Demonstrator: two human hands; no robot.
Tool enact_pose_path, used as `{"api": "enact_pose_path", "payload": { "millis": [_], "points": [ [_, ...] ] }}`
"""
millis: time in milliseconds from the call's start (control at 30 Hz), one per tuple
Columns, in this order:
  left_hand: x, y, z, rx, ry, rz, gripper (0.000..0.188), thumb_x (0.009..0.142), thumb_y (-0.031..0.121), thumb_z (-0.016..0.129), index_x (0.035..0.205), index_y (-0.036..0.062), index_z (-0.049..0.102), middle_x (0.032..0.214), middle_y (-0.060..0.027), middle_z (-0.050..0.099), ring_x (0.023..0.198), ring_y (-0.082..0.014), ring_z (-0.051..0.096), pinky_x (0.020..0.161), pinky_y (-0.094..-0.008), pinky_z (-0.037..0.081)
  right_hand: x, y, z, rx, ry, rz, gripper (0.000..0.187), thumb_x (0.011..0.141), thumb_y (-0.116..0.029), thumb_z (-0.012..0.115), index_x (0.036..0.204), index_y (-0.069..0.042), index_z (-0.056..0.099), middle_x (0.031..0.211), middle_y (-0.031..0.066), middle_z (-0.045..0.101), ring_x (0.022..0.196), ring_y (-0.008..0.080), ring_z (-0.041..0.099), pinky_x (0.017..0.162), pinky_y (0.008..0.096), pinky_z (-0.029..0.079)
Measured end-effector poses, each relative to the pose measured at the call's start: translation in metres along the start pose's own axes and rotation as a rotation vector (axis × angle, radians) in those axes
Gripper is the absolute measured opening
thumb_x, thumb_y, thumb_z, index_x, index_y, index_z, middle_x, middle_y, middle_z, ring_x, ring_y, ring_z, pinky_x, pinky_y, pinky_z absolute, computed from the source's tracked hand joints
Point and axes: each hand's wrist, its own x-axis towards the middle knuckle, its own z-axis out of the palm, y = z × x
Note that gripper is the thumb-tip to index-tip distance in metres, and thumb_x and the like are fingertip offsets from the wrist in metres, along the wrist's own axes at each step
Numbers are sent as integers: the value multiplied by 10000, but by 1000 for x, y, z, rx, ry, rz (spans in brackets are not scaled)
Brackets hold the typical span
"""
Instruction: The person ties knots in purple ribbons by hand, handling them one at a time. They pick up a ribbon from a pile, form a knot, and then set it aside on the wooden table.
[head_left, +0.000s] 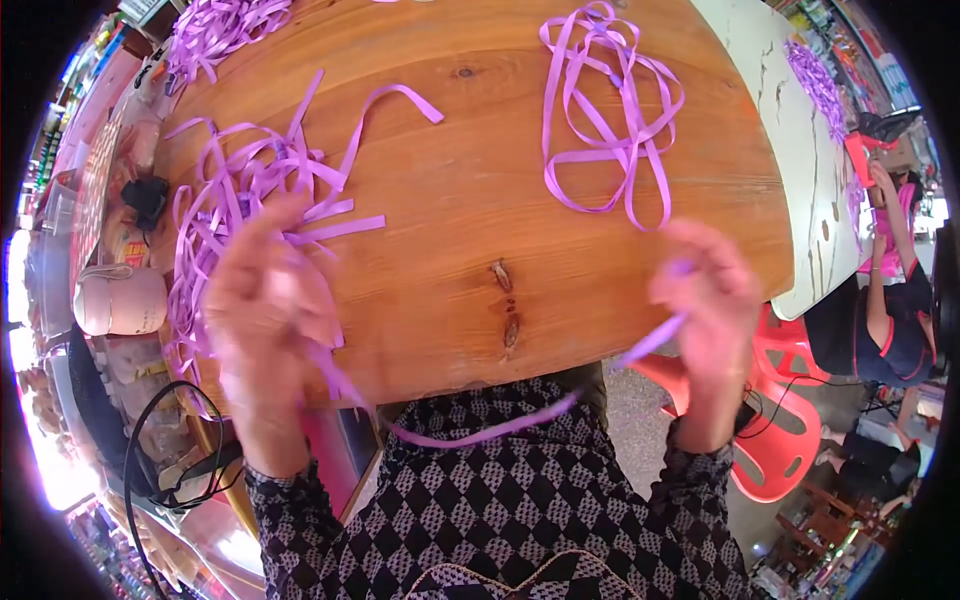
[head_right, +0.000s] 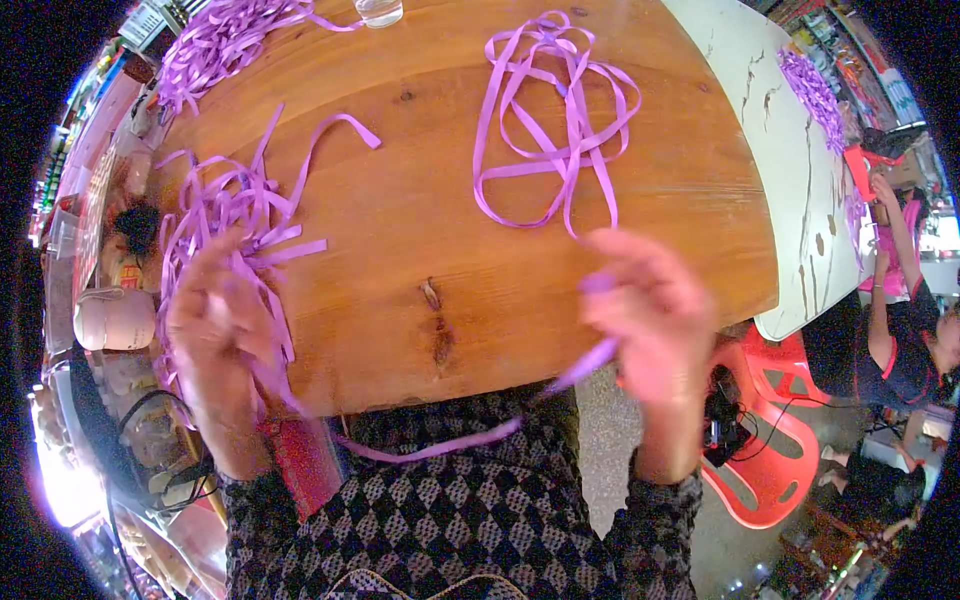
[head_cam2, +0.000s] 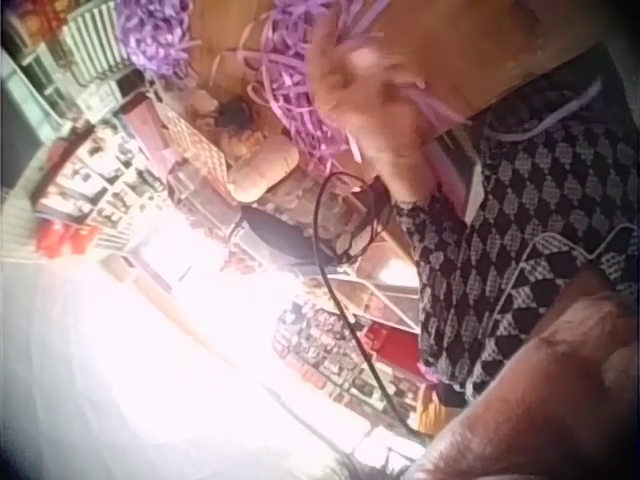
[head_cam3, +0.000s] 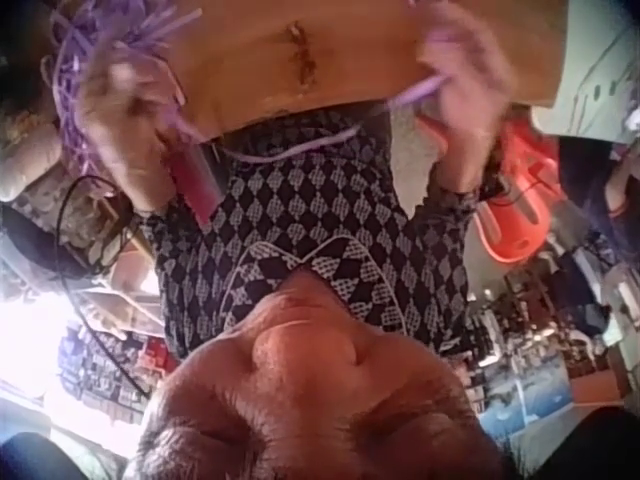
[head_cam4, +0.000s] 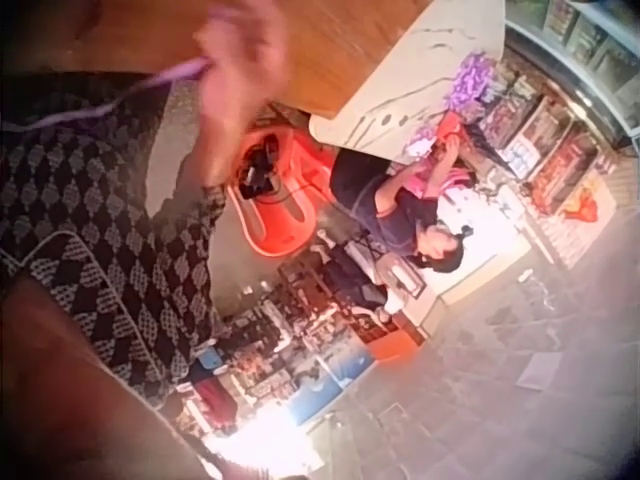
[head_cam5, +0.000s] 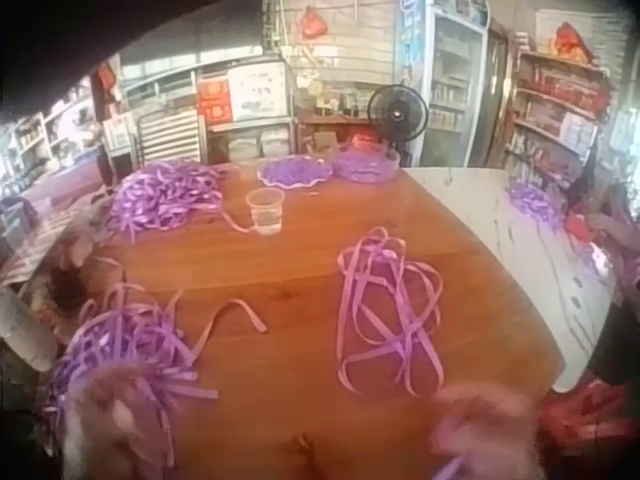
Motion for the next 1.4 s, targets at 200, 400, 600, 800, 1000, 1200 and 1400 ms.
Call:
{"api": "enact_pose_path", "payload": {
  "millis": [200, 400, 600, 800, 1000, 1200, 1400],
  "points": [
    [-20, -24, 39, -183, -216, -468, 274, 807, 51, 622, 1064, -24, 565, 785, -72, 610, 609, -95, 567, 432, -184, 398, -1, 22, 46, -44, -478, -82, 149, 758, -5, 644, 895, 25, 596, 827, 67, 602, 665, 106, 569, 584, 200, 450],
    [-27, -31, 50, -136, -161, -600, 242, 756, 91, 681, 966, -8, 612, 739, -79, 619, 562, -108, 570, 448, -178, 414, -10, 23, 60, 54, -433, 181, 143, 827, -81, 620, 918, 23, 585, 794, 40, 584, 667, 77, 564, 563, 173, 434],
    [-33, -34, 52, -124, -130, -602, 229, 777, 113, 668, 967, -1, 614, 772, -84, 634, 569, -100, 573, 443, -174, 411, -16, 27, 67, 55, -458, 134, 150, 843, -77, 598, 944, 29, 564, 810, 52, 597, 616, 79, 557, 526, 170, 436],
    [-35, -31, 51, -149, -114, -608, 211, 780, 122, 667, 952, 7, 622, 763, -74, 635, 563, -94, 565, 436, -174, 393, -14, 28, 63, 144, -530, 309, 166, 855, -83, 585, 959, 40, 547, 795, 70, 604, 645, 81, 561, 549, 179, 444],
    [-36, -35, 47, 43, -100, -522, 206, 785, 121, 659, 949, 3, 619, 738, -67, 627, 536, -92, 536, 444, -171, 378, -22, 31, 69, -13, -440, 198, 181, 827, -74, 623, 946, 47, 561, 834, 53, 613, 742, 65, 549, 628, 182, 432],
    [-32, -28, 47, -179, -94, -720, 215, 778, 130, 668, 936, -7, 615, 731, -62, 622, 574, -86, 537, 495, -173, 391, -27, 30, 71, 101, -300, 213, 105, 778, -15, 652, 850, 43, 604, 764, 45, 613, 642, 53, 519, 548, 179, 395],
    [-39, -36, 49, 9, -73, -564, 201, 783, 116, 664, 927, -19, 626, 780, -71, 636, 597, -80, 539, 505, -173, 379, -31, 31, 72, 130, -258, 155, 76, 742, 26, 671, 791, 46, 616, 710, 35, 605, 585, 43, 495, 508, 177, 375]
  ]
}}
